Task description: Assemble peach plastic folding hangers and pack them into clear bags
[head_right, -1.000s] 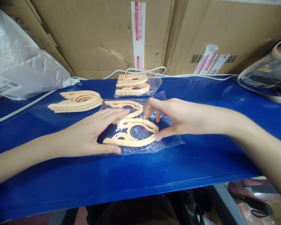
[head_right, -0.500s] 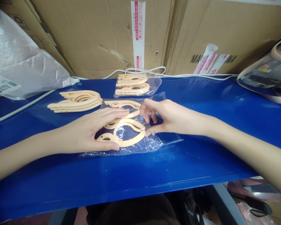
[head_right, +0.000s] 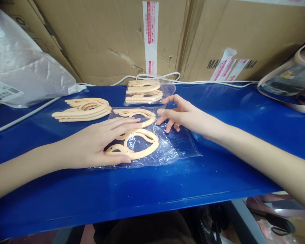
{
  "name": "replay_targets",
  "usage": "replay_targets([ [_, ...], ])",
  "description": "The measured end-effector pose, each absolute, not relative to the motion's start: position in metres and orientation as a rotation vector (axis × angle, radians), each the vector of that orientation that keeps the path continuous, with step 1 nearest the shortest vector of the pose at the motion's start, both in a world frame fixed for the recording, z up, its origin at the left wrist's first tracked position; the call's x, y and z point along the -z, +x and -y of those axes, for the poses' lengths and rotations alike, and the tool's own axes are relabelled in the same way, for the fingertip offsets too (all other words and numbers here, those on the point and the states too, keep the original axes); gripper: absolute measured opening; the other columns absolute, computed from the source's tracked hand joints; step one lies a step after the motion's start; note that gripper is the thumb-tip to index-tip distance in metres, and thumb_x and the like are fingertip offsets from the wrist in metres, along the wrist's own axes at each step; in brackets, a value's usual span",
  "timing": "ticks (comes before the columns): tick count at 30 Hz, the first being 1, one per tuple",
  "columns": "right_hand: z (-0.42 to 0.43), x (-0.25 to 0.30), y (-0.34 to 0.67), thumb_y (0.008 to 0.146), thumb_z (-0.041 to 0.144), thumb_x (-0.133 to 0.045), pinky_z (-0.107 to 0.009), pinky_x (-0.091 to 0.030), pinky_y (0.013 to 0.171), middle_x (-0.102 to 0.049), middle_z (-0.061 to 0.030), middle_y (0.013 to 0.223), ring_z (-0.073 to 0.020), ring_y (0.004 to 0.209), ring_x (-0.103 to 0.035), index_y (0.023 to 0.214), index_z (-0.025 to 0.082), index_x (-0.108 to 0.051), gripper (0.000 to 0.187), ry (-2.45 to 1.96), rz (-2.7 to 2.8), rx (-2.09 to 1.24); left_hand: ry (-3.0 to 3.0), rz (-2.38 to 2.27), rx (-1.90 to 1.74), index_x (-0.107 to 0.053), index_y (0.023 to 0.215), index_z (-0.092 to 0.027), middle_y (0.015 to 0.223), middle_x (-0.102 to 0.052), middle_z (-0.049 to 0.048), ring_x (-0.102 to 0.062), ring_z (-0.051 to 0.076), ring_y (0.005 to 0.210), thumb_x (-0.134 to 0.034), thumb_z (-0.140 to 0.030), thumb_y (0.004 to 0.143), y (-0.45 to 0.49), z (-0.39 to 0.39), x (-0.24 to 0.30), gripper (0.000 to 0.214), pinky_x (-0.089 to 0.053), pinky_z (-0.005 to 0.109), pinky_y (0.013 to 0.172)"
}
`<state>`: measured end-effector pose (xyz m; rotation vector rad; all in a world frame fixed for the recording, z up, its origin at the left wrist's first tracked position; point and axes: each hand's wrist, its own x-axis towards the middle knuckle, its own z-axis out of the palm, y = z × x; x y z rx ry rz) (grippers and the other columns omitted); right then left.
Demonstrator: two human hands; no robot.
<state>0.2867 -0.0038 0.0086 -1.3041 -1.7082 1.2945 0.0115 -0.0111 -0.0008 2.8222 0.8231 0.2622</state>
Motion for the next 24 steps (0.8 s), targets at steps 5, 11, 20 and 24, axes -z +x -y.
replay_targets([
  [5,0.002,-0.005,0.288,0.073,0.036,-0.078,-0.027,-0.030,0.041,-0.067,-0.0013,0.076,-0.0119,0.051,-0.054,0.113,0.024,-0.040,0.057,-1.289,1.765,-1.320,2.825,-0.815,-0.264,-0.036,0.151,-0.022,0.155,-0.041,0.0101,-0.041,0.028,0.141,-0.054,-0.067,0.089,0.010,0.010,0.003,0.078,-0.036,0.041,0.115],
  [11,0.002,-0.005,0.286,0.071,0.036,-0.079,-0.028,-0.038,0.044,-0.067,-0.0008,0.077,-0.0117,0.053,-0.052,0.112,0.025,-0.041,0.057,-1.270,1.804,-1.326,2.820,-0.830,-0.239,-0.036,0.151,-0.022,0.156,-0.040,0.0098,-0.040,0.028,0.142,-0.053,-0.068,0.089,0.010,0.011,0.002,0.079,-0.035,0.042,0.115],
  [20,-0.005,-0.023,0.305,0.073,0.027,-0.072,-0.025,-0.037,0.045,-0.063,0.0022,0.073,-0.0118,0.059,-0.052,0.108,0.024,-0.041,0.046,-1.352,2.019,-1.285,2.764,-0.864,-0.221,-0.038,0.150,-0.024,0.158,-0.037,0.0096,-0.036,0.031,0.143,-0.050,-0.070,0.090,0.014,0.013,-0.001,0.077,-0.032,0.049,0.117],
  [24,-0.005,-0.022,0.304,0.078,0.030,-0.069,-0.027,-0.039,0.046,-0.063,0.0015,0.072,-0.0128,0.058,-0.052,0.109,0.024,-0.042,0.042,-1.328,2.055,-1.301,2.724,-0.845,-0.283,-0.034,0.151,-0.025,0.159,-0.034,0.0077,-0.034,0.029,0.145,-0.052,-0.070,0.089,0.012,0.011,-0.002,0.079,-0.031,0.047,0.118],
])
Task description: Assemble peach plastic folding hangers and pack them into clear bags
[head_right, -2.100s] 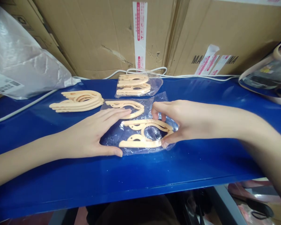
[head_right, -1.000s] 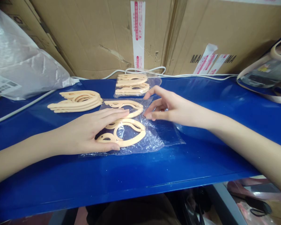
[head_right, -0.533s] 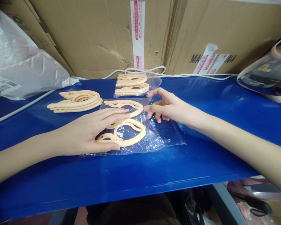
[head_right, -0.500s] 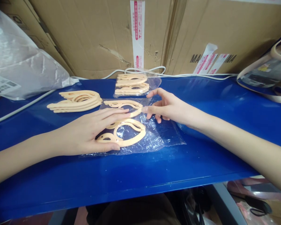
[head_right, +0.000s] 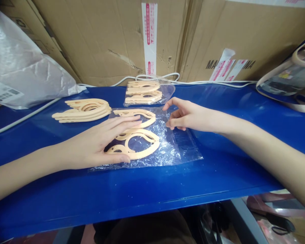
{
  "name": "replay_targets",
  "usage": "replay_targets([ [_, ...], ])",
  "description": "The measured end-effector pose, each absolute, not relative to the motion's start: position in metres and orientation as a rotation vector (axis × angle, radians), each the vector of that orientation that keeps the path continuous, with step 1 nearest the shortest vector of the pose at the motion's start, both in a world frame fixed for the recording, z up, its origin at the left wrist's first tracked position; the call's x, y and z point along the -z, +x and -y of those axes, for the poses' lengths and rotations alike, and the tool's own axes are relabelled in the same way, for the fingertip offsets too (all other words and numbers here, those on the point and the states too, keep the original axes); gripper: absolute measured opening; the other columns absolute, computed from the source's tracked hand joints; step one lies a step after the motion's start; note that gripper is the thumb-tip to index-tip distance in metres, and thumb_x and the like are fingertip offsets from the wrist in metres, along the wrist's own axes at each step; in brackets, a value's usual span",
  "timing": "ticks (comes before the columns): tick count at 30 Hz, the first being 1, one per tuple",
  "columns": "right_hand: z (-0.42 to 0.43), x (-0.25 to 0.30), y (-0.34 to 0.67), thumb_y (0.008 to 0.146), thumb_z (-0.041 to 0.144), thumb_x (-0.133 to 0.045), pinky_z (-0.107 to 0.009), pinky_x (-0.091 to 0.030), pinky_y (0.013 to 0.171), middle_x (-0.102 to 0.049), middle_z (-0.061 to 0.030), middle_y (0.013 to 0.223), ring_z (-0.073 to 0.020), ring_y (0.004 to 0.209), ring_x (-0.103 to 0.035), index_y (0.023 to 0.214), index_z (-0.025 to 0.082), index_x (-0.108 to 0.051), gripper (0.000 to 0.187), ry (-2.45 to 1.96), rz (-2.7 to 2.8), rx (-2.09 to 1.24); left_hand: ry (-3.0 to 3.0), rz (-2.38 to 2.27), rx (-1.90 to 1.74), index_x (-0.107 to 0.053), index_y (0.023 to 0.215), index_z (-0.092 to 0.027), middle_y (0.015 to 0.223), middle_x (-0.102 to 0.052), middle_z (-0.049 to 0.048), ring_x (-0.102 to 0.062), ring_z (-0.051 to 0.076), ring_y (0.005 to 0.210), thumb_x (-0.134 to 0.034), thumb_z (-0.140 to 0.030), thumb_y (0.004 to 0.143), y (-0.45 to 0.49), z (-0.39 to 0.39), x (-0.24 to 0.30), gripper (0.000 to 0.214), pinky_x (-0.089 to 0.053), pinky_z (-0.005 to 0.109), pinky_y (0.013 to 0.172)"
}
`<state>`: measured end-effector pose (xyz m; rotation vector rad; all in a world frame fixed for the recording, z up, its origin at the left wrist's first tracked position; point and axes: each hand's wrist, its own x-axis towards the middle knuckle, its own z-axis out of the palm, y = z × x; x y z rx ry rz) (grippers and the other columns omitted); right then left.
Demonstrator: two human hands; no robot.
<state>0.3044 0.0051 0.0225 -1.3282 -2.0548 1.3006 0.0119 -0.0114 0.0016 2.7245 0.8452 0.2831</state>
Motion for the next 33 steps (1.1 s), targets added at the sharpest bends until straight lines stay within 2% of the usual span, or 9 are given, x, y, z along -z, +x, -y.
replay_targets([
  [4,-0.006,-0.021,0.302,0.079,0.034,-0.070,-0.028,-0.041,0.049,-0.070,-0.0028,0.079,-0.0114,0.055,-0.050,0.110,0.023,-0.040,0.044,-1.331,1.987,-1.291,2.765,-0.784,-0.528,-0.035,0.149,-0.023,0.157,-0.038,0.0066,-0.034,0.027,0.144,-0.052,-0.062,0.093,0.006,0.005,-0.015,0.071,-0.029,0.043,0.120],
  [7,-0.007,-0.022,0.303,0.078,0.031,-0.071,-0.026,-0.039,0.048,-0.070,-0.0031,0.078,-0.0112,0.057,-0.050,0.109,0.022,-0.040,0.045,-1.324,1.962,-1.309,2.843,-0.839,-0.692,-0.039,0.145,-0.017,0.153,-0.041,0.0065,-0.035,0.025,0.143,-0.051,-0.055,0.096,-0.002,-0.003,-0.035,0.063,-0.025,0.039,0.122],
  [11,-0.008,-0.023,0.304,0.076,0.032,-0.075,-0.026,-0.036,0.046,-0.066,-0.0014,0.076,-0.0126,0.060,-0.053,0.108,0.023,-0.042,0.047,-1.361,1.955,-1.300,2.971,-1.266,-0.600,-0.042,0.141,-0.014,0.159,-0.028,0.0051,-0.025,0.026,0.146,-0.048,-0.058,0.096,-0.026,-0.021,-0.060,0.063,-0.016,0.040,0.124],
  [14,-0.007,-0.023,0.304,0.076,0.035,-0.075,-0.027,-0.037,0.046,-0.066,-0.0009,0.076,-0.0124,0.057,-0.052,0.109,0.023,-0.044,0.047,-1.370,1.956,-1.290,2.842,-1.459,-0.355,-0.038,0.147,-0.018,0.160,-0.025,0.0043,-0.025,0.034,0.144,-0.048,-0.072,0.086,-0.051,-0.041,-0.068,0.083,-0.019,0.048,0.121],
  [17,-0.006,-0.022,0.303,0.077,0.035,-0.074,-0.029,-0.040,0.049,-0.069,-0.0031,0.083,-0.0118,0.056,-0.051,0.110,0.023,-0.043,0.047,-1.347,1.937,-1.291,2.709,-1.510,-0.249,-0.040,0.149,-0.016,0.151,-0.042,0.0078,-0.041,0.042,0.133,-0.054,-0.082,0.067,-0.075,-0.059,-0.067,0.106,-0.028,0.058,0.111],
  [21,-0.007,-0.021,0.303,0.076,0.032,-0.074,-0.028,-0.041,0.050,-0.068,-0.0028,0.082,-0.0114,0.057,-0.050,0.111,0.022,-0.043,0.049,-1.326,1.925,-1.305,2.538,-1.589,-0.155,-0.050,0.143,-0.020,0.140,-0.057,0.0090,-0.057,0.040,0.120,-0.066,-0.082,0.056,-0.096,-0.076,-0.060,0.108,-0.038,0.064,0.101],
  [26,-0.010,-0.017,0.306,0.078,0.037,-0.072,-0.027,-0.039,0.049,-0.063,-0.0003,0.077,-0.0121,0.059,-0.048,0.112,0.022,-0.044,0.047,-1.331,2.015,-1.185,2.691,-1.436,-0.092,-0.055,0.136,-0.018,0.131,-0.065,0.0091,-0.064,0.031,0.112,-0.063,-0.083,0.063,-0.116,-0.097,-0.049,0.098,-0.047,0.057,0.096],
  [30,-0.012,-0.014,0.311,0.082,0.045,-0.068,-0.030,-0.039,0.054,-0.064,0.0000,0.076,-0.0139,0.061,-0.051,0.111,0.022,-0.052,0.040,-1.366,2.219,-0.704,2.887,-1.269,-0.041,-0.057,0.134,-0.014,0.122,-0.071,0.0096,-0.071,0.025,0.096,-0.067,-0.074,0.072,-0.124,-0.107,-0.044,0.087,-0.057,0.043,0.081],
  [33,-0.012,-0.015,0.313,0.085,0.047,-0.065,-0.031,-0.039,0.058,-0.065,-0.0002,0.078,-0.0142,0.061,-0.053,0.108,0.022,-0.057,0.035,-1.399,2.294,-0.395,3.026,-1.132,-0.053,-0.061,0.128,-0.014,0.115,-0.074,0.0081,-0.073,0.020,0.085,-0.071,-0.067,0.074,-0.125,-0.110,-0.043,0.076,-0.057,0.032,0.070],
])
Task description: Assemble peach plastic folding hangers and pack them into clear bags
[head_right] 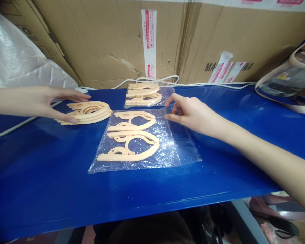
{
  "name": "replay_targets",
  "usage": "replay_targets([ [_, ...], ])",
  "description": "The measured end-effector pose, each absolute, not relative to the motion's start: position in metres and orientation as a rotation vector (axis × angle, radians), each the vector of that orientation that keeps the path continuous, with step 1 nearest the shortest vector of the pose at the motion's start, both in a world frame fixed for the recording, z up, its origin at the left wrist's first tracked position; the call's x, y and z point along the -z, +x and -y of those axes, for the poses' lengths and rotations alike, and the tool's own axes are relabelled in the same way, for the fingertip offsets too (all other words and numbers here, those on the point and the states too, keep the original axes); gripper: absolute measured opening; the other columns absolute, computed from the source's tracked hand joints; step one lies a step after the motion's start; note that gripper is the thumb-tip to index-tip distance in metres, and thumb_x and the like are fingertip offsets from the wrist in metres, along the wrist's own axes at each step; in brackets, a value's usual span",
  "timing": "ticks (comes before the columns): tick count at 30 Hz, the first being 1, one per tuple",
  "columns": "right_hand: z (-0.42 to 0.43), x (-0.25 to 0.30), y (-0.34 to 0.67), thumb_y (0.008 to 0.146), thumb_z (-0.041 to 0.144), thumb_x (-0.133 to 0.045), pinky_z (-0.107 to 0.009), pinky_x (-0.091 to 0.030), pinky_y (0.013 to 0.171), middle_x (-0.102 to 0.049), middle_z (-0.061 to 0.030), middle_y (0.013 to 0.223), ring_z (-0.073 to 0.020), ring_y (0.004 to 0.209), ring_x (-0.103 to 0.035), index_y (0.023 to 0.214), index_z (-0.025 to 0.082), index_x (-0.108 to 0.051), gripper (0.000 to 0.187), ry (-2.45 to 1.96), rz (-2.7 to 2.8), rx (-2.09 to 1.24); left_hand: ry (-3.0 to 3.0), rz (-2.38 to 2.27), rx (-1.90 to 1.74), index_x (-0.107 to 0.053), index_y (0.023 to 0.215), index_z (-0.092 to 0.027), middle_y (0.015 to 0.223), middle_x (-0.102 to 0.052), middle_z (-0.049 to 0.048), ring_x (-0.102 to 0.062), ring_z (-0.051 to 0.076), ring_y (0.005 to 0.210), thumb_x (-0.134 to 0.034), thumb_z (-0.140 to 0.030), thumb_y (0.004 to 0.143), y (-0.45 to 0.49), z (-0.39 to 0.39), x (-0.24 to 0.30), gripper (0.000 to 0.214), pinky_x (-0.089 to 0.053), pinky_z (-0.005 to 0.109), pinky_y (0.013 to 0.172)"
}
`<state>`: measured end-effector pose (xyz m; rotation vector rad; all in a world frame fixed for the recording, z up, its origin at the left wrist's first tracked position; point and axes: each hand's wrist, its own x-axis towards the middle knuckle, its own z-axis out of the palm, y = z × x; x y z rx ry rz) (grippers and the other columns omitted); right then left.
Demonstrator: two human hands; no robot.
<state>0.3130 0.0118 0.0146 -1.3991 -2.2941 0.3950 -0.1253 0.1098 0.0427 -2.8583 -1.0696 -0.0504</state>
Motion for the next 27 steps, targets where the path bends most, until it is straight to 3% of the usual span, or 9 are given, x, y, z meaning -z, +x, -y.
replay_targets([
  [5,-0.009,-0.020,0.311,0.086,0.046,-0.062,-0.032,-0.039,0.059,-0.065,-0.0007,0.077,-0.0146,0.059,-0.053,0.105,0.021,-0.060,0.031,-1.421,2.291,-0.338,-2.866,0.967,0.095,-0.065,0.122,-0.013,0.107,-0.076,0.0048,-0.072,0.016,0.079,-0.073,-0.060,0.076,-0.124,-0.111,-0.043,0.066,-0.054,0.024,0.064],
  [10,-0.007,-0.021,0.309,0.086,0.045,-0.062,-0.032,-0.038,0.057,-0.063,-0.0006,0.072,-0.0152,0.057,-0.052,0.104,0.020,-0.061,0.031,-1.387,2.253,-0.304,-2.852,1.247,0.142,-0.066,0.121,-0.014,0.104,-0.076,0.0067,-0.070,0.019,0.076,-0.077,-0.066,0.066,-0.109,-0.101,-0.052,0.076,-0.056,0.033,0.068],
  [13,-0.004,-0.021,0.306,0.086,0.044,-0.064,-0.032,-0.039,0.058,-0.062,-0.0005,0.073,-0.0154,0.059,-0.052,0.105,0.020,-0.062,0.031,-1.326,2.205,-0.305,-2.853,1.226,0.334,-0.061,0.126,-0.012,0.108,-0.071,0.0083,-0.067,0.019,0.081,-0.077,-0.062,0.068,-0.082,-0.080,-0.055,0.079,-0.055,0.037,0.074],
  [17,0.007,-0.021,0.297,0.090,0.047,-0.062,-0.031,-0.043,0.059,-0.065,-0.0018,0.087,-0.0147,0.064,-0.054,0.115,0.023,-0.058,0.035,-1.187,2.093,-0.569,-2.791,0.934,0.786,-0.054,0.132,-0.009,0.120,-0.061,0.0129,-0.061,0.022,0.100,-0.074,-0.049,0.078,-0.029,-0.035,-0.042,0.070,-0.053,0.038,0.087],
  [20,0.016,-0.021,0.288,0.093,0.045,-0.060,-0.028,-0.043,0.055,-0.062,0.0000,0.083,-0.0120,0.061,-0.054,0.116,0.024,-0.055,0.033,-1.064,1.997,-0.850,-2.871,0.710,0.920,-0.052,0.130,-0.006,0.120,-0.060,0.0166,-0.058,0.025,0.111,-0.074,-0.038,0.081,0.002,-0.006,-0.022,0.063,-0.050,0.039,0.094],
  [27,0.018,-0.022,0.282,0.084,0.029,-0.072,-0.023,-0.043,0.048,-0.062,0.0012,0.079,-0.0088,0.060,-0.053,0.118,0.020,-0.053,0.040,-0.987,1.890,-1.179,-2.835,0.644,0.964,-0.045,0.134,-0.019,0.131,-0.059,0.0123,-0.057,0.028,0.121,-0.073,-0.033,0.082,0.017,0.011,0.004,0.060,-0.048,0.044,0.100],
])
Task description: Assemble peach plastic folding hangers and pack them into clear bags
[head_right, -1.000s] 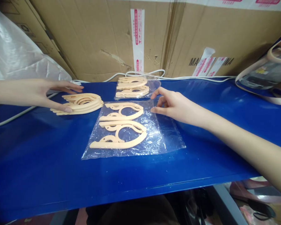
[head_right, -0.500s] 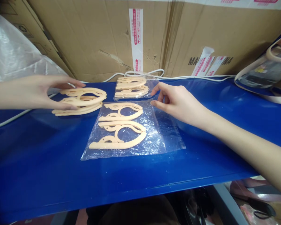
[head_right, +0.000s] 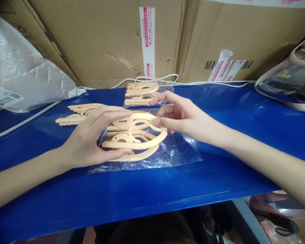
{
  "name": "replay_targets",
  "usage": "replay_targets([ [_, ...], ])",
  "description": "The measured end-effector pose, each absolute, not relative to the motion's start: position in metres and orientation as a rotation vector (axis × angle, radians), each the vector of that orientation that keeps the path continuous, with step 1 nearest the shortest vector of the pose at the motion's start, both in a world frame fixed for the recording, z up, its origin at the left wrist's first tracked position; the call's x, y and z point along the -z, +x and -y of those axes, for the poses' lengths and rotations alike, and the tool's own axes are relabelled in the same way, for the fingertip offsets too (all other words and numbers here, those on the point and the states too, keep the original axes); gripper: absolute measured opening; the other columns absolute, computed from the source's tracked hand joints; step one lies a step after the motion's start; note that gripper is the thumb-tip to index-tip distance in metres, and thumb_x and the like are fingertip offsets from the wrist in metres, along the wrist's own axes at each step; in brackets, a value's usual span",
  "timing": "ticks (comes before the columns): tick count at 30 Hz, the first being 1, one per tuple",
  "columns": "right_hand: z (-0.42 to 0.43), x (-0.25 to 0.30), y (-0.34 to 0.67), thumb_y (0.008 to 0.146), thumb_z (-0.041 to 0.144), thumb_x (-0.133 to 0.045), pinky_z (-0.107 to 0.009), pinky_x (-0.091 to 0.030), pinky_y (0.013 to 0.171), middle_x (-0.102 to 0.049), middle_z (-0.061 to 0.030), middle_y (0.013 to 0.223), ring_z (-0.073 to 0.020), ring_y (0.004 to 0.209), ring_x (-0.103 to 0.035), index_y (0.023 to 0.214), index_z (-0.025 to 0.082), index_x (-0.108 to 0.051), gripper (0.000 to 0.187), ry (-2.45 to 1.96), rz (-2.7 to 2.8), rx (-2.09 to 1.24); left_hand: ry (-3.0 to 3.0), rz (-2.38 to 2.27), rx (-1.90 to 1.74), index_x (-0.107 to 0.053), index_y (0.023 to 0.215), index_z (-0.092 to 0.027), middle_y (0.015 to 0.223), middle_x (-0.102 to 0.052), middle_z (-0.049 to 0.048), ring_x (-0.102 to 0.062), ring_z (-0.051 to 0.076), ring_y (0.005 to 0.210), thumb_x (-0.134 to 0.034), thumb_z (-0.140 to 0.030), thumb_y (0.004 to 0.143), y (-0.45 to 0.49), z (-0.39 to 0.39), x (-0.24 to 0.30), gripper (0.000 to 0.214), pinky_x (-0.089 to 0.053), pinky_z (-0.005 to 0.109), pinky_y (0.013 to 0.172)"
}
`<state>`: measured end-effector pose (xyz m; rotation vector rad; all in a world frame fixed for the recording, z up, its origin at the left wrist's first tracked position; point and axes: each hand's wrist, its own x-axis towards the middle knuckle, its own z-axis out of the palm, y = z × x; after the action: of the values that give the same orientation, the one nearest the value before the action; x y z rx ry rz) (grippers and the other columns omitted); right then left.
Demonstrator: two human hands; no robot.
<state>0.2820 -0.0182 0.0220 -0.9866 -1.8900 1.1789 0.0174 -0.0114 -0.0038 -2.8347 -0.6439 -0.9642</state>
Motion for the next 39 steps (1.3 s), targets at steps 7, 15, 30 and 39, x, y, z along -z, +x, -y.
replay_targets([
  [7,0.0172,-0.0236,0.2848,0.083,0.028,-0.070,-0.024,-0.042,0.045,-0.062,0.0021,0.076,-0.0087,0.055,-0.050,0.122,0.021,-0.052,0.044,-1.019,1.906,-1.240,-2.798,0.622,0.968,-0.043,0.136,-0.019,0.133,-0.058,0.0137,-0.055,0.028,0.123,-0.074,-0.039,0.081,0.0158,0.0092,0.0027,0.066,-0.046,0.045,0.102],
  [15,0.0179,-0.0258,0.2844,0.083,0.031,-0.068,-0.025,-0.041,0.045,-0.061,0.0015,0.077,-0.0092,0.053,-0.049,0.123,0.021,-0.051,0.045,-1.086,1.936,-1.189,-2.851,0.742,0.962,-0.042,0.139,-0.023,0.134,-0.058,0.0127,-0.057,0.031,0.120,-0.073,-0.052,0.081,0.0165,0.0071,0.0055,0.072,-0.047,0.049,0.098],
  [30,0.0238,-0.0269,0.2839,0.091,0.035,-0.062,-0.023,-0.042,0.050,-0.065,-0.0030,0.092,-0.0111,0.067,-0.054,0.119,0.021,-0.055,0.032,-1.054,2.061,-1.118,-2.732,0.613,0.993,-0.045,0.133,-0.023,0.122,-0.066,0.0106,-0.062,0.030,0.111,-0.077,-0.046,0.078,0.0173,0.0090,0.0000,0.068,-0.047,0.047,0.090],
  [39,0.0253,-0.0258,0.2851,0.092,0.037,-0.060,-0.027,-0.045,0.056,-0.068,-0.0036,0.095,-0.0151,0.074,-0.059,0.117,0.024,-0.056,0.028,-1.052,2.137,-1.068,-2.749,0.605,1.034,-0.044,0.134,-0.025,0.125,-0.063,0.0095,-0.059,0.028,0.115,-0.076,-0.045,0.080,0.0163,0.0092,0.0019,0.066,-0.046,0.045,0.093],
])
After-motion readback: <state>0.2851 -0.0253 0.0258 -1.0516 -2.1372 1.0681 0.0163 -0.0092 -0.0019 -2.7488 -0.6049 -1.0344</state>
